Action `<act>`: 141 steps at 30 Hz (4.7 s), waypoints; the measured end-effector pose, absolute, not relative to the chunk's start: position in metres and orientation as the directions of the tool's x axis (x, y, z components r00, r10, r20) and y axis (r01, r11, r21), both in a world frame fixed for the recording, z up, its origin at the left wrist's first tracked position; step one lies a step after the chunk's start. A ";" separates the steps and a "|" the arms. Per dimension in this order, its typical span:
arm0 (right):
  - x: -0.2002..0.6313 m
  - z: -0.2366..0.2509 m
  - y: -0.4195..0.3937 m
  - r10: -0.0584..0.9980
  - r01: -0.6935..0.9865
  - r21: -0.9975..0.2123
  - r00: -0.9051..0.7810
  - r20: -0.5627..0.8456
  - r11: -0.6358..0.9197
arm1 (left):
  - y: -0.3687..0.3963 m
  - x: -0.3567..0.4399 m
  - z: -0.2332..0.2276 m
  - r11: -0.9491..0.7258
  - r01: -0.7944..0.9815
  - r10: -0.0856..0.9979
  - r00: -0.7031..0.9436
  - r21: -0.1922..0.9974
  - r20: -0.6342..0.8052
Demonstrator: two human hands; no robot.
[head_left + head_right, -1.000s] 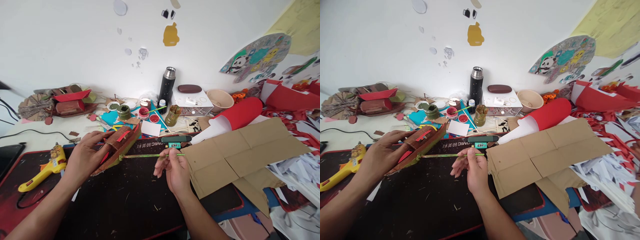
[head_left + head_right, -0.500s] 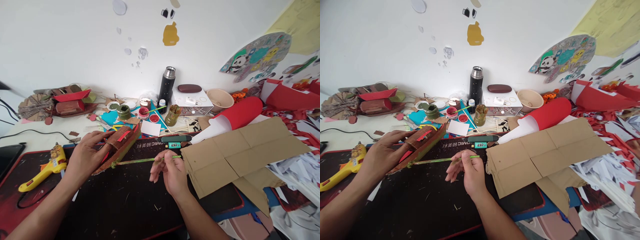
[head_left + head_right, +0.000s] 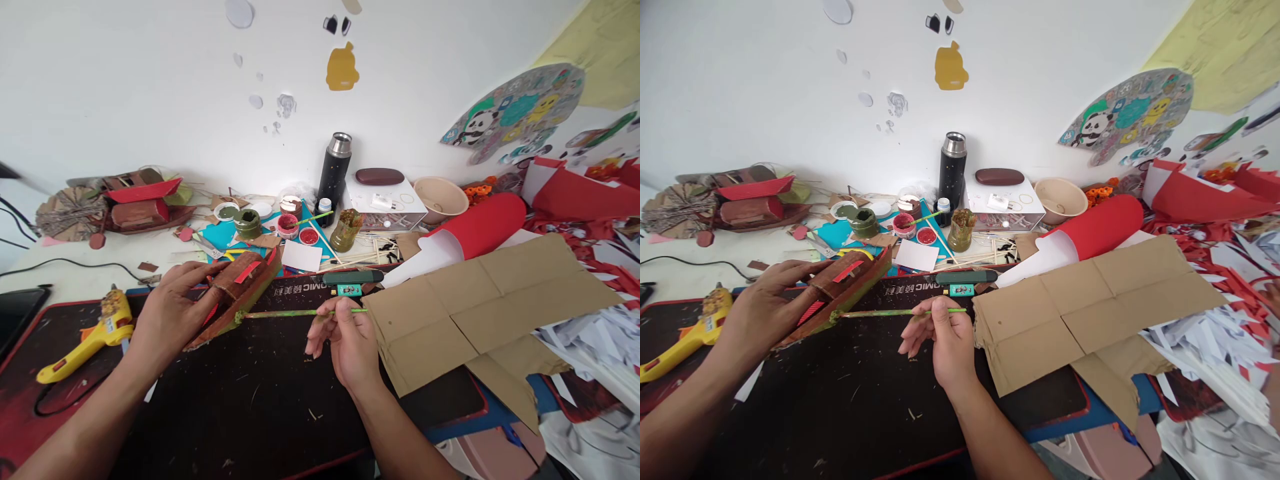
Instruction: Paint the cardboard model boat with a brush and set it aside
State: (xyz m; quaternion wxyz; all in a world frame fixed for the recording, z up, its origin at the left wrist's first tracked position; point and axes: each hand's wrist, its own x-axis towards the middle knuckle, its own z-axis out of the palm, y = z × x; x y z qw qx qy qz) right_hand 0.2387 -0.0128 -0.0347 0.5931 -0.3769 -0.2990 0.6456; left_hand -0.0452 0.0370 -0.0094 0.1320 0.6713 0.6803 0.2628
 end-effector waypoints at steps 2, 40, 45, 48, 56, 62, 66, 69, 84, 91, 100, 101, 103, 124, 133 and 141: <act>0.237 -0.035 -0.014 0.991 -0.552 -0.824 -0.039 -0.130 -0.130 | 0.037 -0.045 -0.009 -0.042 0.848 0.983 -0.061 0.529 0.175; 0.236 -0.035 -0.017 0.988 -0.542 -0.827 -0.089 -0.122 -0.151 | 0.036 -0.045 -0.007 0.022 0.819 0.985 -0.117 0.573 0.129; 0.238 -0.036 -0.014 0.989 -0.551 -0.822 -0.048 -0.138 -0.142 | 0.034 -0.043 0.000 0.051 0.784 0.984 -0.144 0.619 0.101; 0.241 -0.036 -0.012 0.987 -0.553 -0.823 0.002 -0.161 -0.134 | 0.033 -0.043 0.003 0.065 0.763 0.982 -0.162 0.643 0.093; 0.237 -0.033 -0.014 0.988 -0.604 -0.783 -0.070 -0.135 -0.150 | 0.032 -0.046 0.002 0.091 0.760 0.978 -0.189 0.643 0.085; 0.237 -0.034 -0.014 0.988 -0.597 -0.789 -0.064 -0.137 -0.148 | 0.031 -0.046 0.001 0.105 0.745 0.979 -0.192 0.659 0.062; 0.240 -0.035 -0.012 0.988 -0.593 -0.794 -0.020 -0.155 -0.137 | 0.030 -0.045 0.002 0.136 0.734 0.979 -0.201 0.665 0.022; 0.241 -0.035 -0.010 0.984 -0.590 -0.796 0.014 -0.180 -0.137 | 0.029 -0.046 0.005 0.177 0.731 0.974 -0.225 0.659 -0.011; 0.241 -0.034 -0.010 0.985 -0.595 -0.792 0.004 -0.174 -0.137 | 0.024 -0.045 0.006 0.215 0.738 0.968 -0.249 0.639 -0.038; 0.246 -0.034 -0.006 0.969 -0.605 -0.789 0.113 -0.222 -0.110 | 0.024 -0.052 -0.002 0.182 0.733 0.972 -0.233 0.655 -0.010; 0.242 -0.034 -0.008 0.979 -0.576 -0.806 0.045 -0.196 -0.135 | 0.023 -0.054 -0.002 0.146 0.739 0.981 -0.193 0.658 0.000; 0.243 -0.034 -0.007 0.974 -0.575 -0.808 0.080 -0.210 -0.127 | 0.022 -0.055 -0.002 0.142 0.739 0.983 -0.186 0.658 -0.003; 0.246 -0.034 -0.004 0.963 -0.579 -0.808 0.143 -0.228 -0.106 | 0.022 -0.057 -0.001 0.139 0.736 0.983 -0.181 0.663 -0.005; 0.249 -0.035 -0.004 0.965 -0.575 -0.812 0.144 -0.218 -0.097 | 0.013 -0.064 -0.015 0.148 0.684 0.977 -0.213 0.714 0.001; 0.251 -0.033 -0.001 0.945 -0.571 -0.818 0.228 -0.236 -0.067 | 0.012 -0.079 -0.026 0.085 0.716 0.981 -0.183 0.693 0.069; 0.249 -0.033 -0.003 0.959 -0.570 -0.815 0.162 -0.233 -0.102 | 0.010 -0.067 -0.005 0.125 0.738 0.984 -0.180 0.663 0.015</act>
